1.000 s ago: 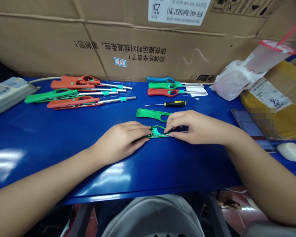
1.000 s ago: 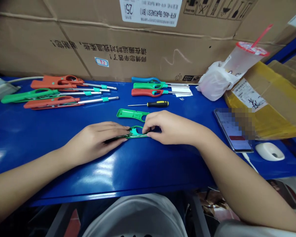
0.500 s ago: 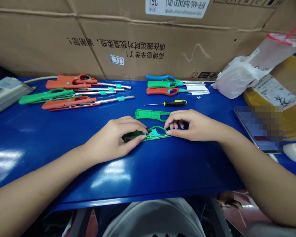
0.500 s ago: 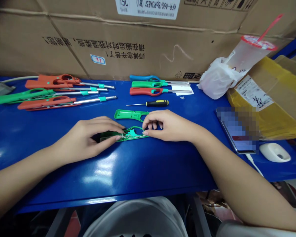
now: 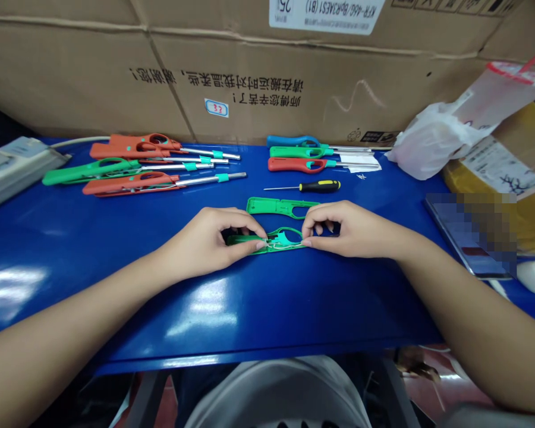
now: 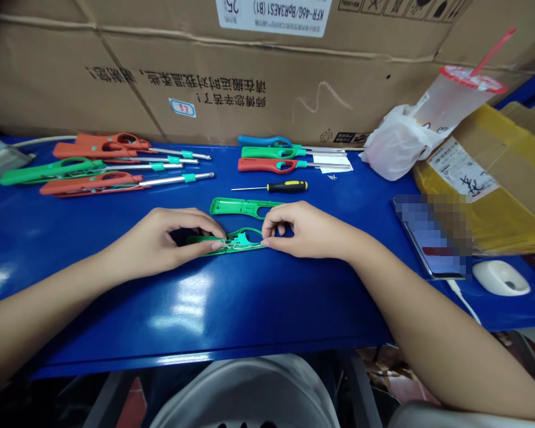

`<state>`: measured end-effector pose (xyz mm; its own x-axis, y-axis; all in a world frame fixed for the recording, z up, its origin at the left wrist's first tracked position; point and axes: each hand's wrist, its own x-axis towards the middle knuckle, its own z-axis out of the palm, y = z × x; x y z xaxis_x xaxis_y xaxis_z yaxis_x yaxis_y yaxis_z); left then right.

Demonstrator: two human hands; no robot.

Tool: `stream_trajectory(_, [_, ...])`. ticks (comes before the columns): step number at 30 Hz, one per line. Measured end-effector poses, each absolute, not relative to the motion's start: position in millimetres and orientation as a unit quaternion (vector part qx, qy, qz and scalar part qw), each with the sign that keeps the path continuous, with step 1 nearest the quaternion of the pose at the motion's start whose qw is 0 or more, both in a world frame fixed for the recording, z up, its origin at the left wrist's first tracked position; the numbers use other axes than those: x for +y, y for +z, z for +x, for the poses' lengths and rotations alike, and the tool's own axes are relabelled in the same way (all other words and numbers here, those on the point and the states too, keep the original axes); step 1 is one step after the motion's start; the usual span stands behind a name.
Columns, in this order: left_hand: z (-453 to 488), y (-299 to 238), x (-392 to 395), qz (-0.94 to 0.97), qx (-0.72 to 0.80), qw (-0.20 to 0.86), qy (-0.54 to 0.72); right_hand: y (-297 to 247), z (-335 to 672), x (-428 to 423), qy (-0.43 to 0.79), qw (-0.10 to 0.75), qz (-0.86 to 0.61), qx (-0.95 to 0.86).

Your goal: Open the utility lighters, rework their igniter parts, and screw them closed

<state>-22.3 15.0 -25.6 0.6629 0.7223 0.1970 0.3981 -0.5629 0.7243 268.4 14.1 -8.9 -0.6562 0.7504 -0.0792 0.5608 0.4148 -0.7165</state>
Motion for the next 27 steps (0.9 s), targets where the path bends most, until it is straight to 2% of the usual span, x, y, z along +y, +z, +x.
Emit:
stream_trajectory(11, [-50.7,3.7,31.8,0.889,0.309,0.315,0.123,-10.6,265.5,13.0,0.373,0.142,-0.422,-0.814])
stream_trajectory(20, [-55.0,4.6,37.6,0.874,0.318,0.356,0.091,-5.8,267.5,11.8,0.364,0.132,-0.423,-0.819])
stream_trajectory(27, [-54.3,0.4,43.7,0.821,0.385,0.42,0.038,0.8,278.0,15.1,0.344,0.09,-0.43,-0.83])
